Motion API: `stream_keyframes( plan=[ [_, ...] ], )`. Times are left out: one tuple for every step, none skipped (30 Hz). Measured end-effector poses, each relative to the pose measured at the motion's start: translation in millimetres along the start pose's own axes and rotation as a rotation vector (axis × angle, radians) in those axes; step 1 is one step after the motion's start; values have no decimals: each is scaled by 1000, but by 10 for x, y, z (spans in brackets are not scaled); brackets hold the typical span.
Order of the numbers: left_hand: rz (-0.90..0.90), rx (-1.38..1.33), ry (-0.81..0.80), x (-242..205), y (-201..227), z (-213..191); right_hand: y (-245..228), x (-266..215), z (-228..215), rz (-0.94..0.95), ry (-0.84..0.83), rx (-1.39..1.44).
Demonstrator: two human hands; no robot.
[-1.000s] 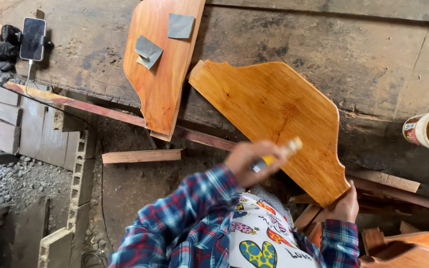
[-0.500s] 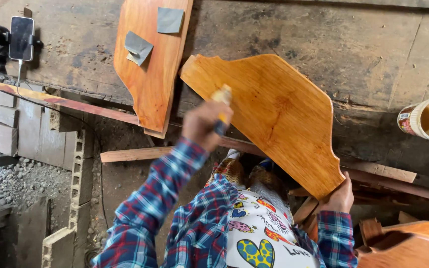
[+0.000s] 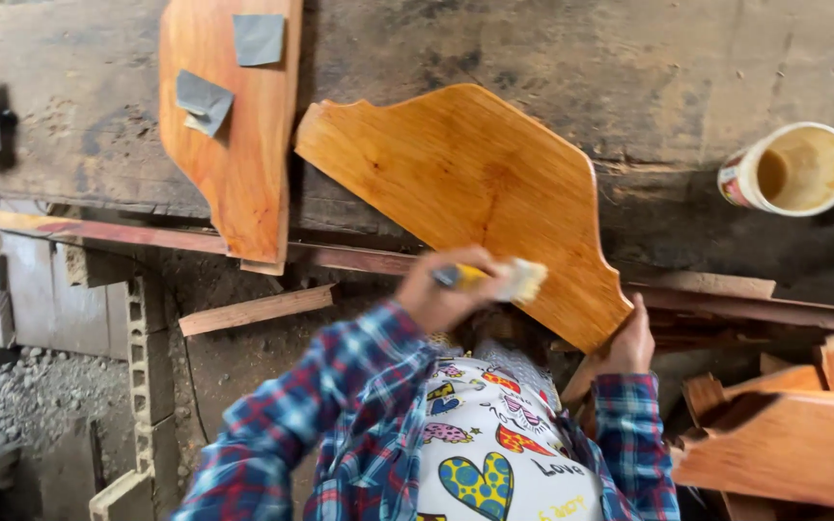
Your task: The person applies a liquid finish to a curved wooden board using a brush, dipping it into a container to reload the bristles. They coat the main surface and edges of the board, then flip it over to apply the finish to the reverse side.
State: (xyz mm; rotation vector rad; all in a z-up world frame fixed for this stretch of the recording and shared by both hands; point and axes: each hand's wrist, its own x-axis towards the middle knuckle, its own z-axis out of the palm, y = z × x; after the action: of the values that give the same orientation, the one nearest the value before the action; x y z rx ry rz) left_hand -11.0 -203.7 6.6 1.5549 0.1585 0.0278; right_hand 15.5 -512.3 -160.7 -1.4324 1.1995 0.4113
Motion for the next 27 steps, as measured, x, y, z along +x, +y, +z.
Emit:
stream_keyframes(
  plan=[
    [-26, 51, 52, 31, -98, -243, -3, -49, -1, 15, -13, 29],
    [-54, 103, 105, 62, -194, -496, 0, -107, 10, 32, -28, 57],
    [-57, 98, 95, 120, -133, -737, -77, -275, 46, 34, -17, 61],
    [60, 362, 213, 186, -72, -986, -173, -425, 115, 39, 0, 84],
    [180, 626, 330, 251, -6, -1237, -269, -580, 182, 45, 17, 107],
    [190, 625, 328, 241, 97, -1275, -226, -539, 151, 40, 16, 115],
    [242, 828, 400, 234, 198, -1314, -186, -494, 125, 33, 28, 165],
    [284, 1026, 464, 203, 283, -1333, -118, -468, 44, 31, 51, 211],
    [286, 1020, 455, 189, 412, -1117, -121, -477, -20, 32, 61, 215],
    [222, 819, 372, 142, 538, -904, -112, -488, -87, 21, -148, 268],
    [159, 618, 289, 92, 667, -697, -100, -503, -151, 10, -358, 319],
    [157, 616, 289, 67, 657, -391, 20, -374, -294, 10, -356, 317],
    [90, 403, 210, 40, 654, -89, 141, -252, -438, -34, -521, 313],
    [27, 191, 132, 14, 652, 206, 257, -125, -567, -81, -689, 307],
    [28, 191, 134, -32, 547, 457, 174, -233, -563, -82, -690, 305],
    [-10, 111, 53, -74, 443, 709, 88, -341, -559, -43, -702, 306],
    [-47, 31, -28, -114, 339, 965, 1, -446, -557, -4, -715, 306],
    [-48, 29, -30, -106, 292, 1016, 41, -389, -573, -5, -712, 306],
    [-75, 62, -80, -99, 244, 1071, 81, -329, -592, -17, -717, 277],
    [-99, 98, -130, -85, 195, 1119, 120, -263, -593, -32, -724, 250],
    [-97, 99, -132, -66, 185, 1054, 133, -247, -597, -34, -724, 253],
    [-66, 152, -50, -53, 178, 989, 150, -237, -606, -30, -737, 245],
    [-35, 204, 32, -39, 171, 924, 166, -225, -613, -27, -750, 238],
    [-39, 207, 31, 9, 178, 708, 159, -241, -620, -23, -750, 239],
    [7, 294, 145, 55, 186, 491, 152, -259, -628, -31, -743, 225],
    [57, 382, 262, 109, 199, 267, 132, -265, -613, -42, -743, 211],
    [58, 387, 265, 121, 243, 130, 150, -243, -629, -40, -748, 211]
  ],
)
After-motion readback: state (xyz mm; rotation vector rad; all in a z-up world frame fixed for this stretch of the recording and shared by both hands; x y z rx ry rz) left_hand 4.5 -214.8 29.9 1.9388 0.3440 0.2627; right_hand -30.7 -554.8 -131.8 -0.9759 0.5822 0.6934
